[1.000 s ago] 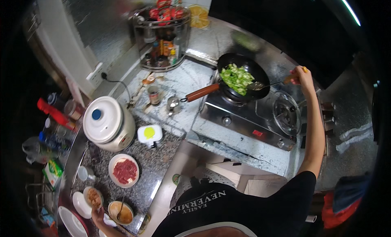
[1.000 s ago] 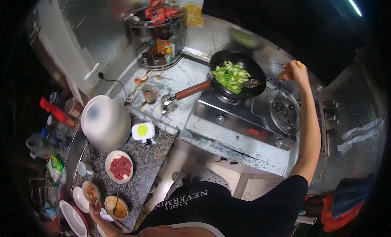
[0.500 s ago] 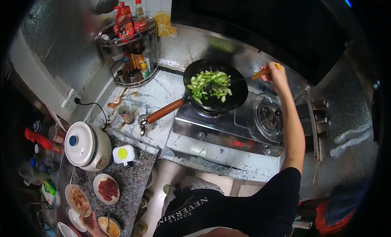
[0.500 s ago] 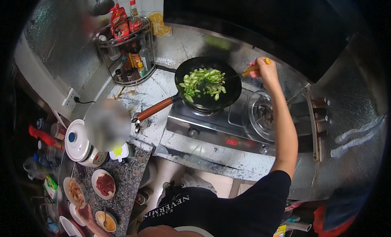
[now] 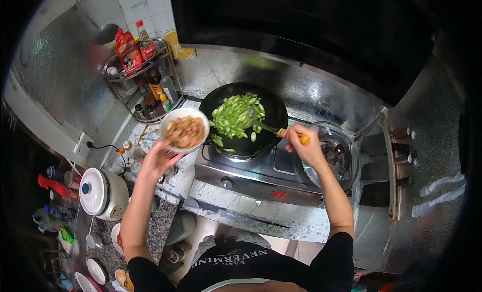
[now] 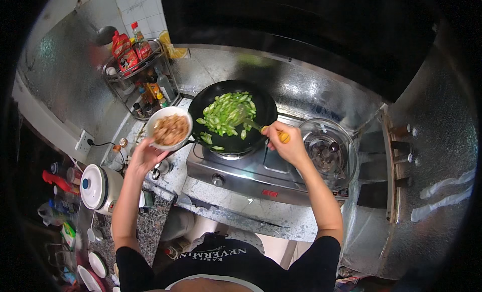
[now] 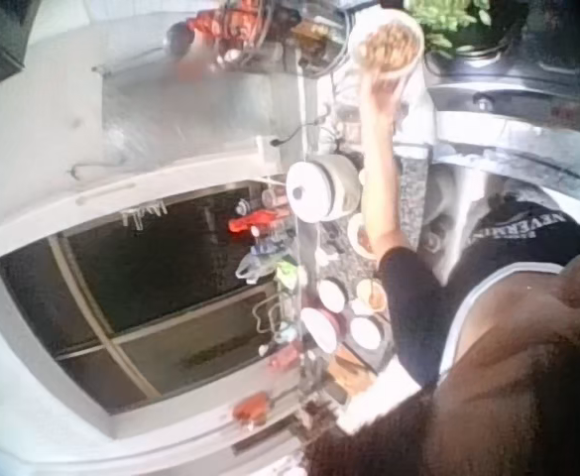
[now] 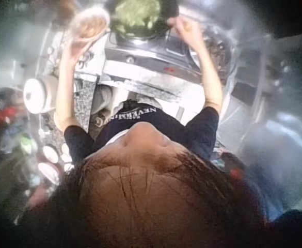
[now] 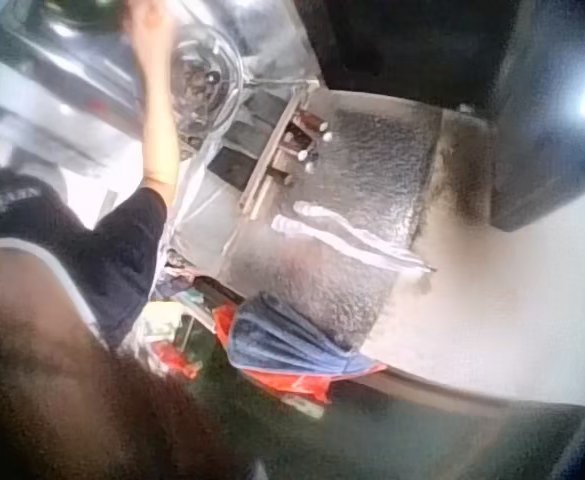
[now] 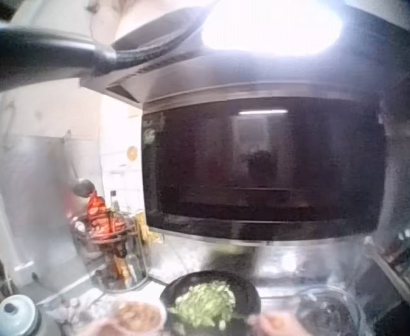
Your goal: The person stir-fries chopped green vegetables and meat in a wok using a spatula, adding salt, seasonings, and a liquid from a bowl.
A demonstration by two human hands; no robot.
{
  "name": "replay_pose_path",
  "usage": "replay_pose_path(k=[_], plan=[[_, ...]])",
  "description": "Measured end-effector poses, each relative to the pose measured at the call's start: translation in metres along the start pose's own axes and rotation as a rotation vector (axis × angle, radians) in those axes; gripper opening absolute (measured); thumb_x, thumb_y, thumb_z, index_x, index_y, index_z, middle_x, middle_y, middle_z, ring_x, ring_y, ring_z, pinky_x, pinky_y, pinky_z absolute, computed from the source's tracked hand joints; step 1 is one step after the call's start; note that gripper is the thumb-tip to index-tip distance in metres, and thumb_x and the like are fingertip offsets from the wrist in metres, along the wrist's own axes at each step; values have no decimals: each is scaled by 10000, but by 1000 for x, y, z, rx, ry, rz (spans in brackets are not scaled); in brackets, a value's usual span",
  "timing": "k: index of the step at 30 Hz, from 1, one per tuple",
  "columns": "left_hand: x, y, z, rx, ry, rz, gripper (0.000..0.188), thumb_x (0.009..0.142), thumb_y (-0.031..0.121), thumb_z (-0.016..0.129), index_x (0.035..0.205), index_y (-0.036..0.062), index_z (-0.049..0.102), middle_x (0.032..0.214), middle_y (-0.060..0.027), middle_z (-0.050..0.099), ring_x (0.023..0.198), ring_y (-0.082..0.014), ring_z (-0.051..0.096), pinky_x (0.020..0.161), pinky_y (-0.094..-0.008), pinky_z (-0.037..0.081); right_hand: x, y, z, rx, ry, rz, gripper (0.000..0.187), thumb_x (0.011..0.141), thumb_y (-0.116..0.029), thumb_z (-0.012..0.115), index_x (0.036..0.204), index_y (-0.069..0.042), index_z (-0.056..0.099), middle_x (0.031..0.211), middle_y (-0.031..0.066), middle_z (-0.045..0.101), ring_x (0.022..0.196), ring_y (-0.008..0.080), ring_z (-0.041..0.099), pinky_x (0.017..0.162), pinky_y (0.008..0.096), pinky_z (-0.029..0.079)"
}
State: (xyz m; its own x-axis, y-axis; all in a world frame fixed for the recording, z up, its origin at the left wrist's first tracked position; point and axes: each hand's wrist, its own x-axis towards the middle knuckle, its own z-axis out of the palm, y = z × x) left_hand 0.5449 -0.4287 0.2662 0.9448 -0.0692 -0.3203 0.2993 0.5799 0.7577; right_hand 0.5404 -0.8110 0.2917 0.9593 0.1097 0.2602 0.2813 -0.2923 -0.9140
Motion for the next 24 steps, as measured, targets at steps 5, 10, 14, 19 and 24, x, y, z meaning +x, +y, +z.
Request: replay_pose_path(k=[5,10,14,19,24], plan=[[84,-20,44,178,-28,-69,386,700,91,639,946,168,352,971,-81,461,931,-237,481,803,-434,455,-13,21,-4,134,75,58,223,869,-131,438,752,22,552,772,83,617,497,77,531,448,195,446],[137,-33,71,521,26,-20,578,628,72,669,1044,160,277,909,-76,482,813,-197,510,683,-389,462,-23,37,1,291,174,83,211,857,-102,448,752,41,562,773,92,619,505,80,539,460,196,454],[153,-54,93,889,-60,358,649,501,28,707,1019,111,325,859,-96,496,771,-229,522,651,-364,459,-31,40,10,315,204,53,224,869,-120,433,752,35,544,803,104,609,502,87,538,454,192,450],[135,-66,127,1808,-261,1080,599,512,70,692,1044,145,425,1039,-143,452,993,-321,435,758,-396,404,-30,42,4,367,269,111,239,883,-153,420,724,11,492,842,120,591,490,100,534,449,187,449],[134,-59,138,2254,-442,1464,477,672,126,574,1105,247,413,1089,-91,435,1015,-244,431,699,-388,379,-29,37,4,369,293,118,238,874,-146,436,774,33,557,806,104,610,493,89,536,448,194,444]])
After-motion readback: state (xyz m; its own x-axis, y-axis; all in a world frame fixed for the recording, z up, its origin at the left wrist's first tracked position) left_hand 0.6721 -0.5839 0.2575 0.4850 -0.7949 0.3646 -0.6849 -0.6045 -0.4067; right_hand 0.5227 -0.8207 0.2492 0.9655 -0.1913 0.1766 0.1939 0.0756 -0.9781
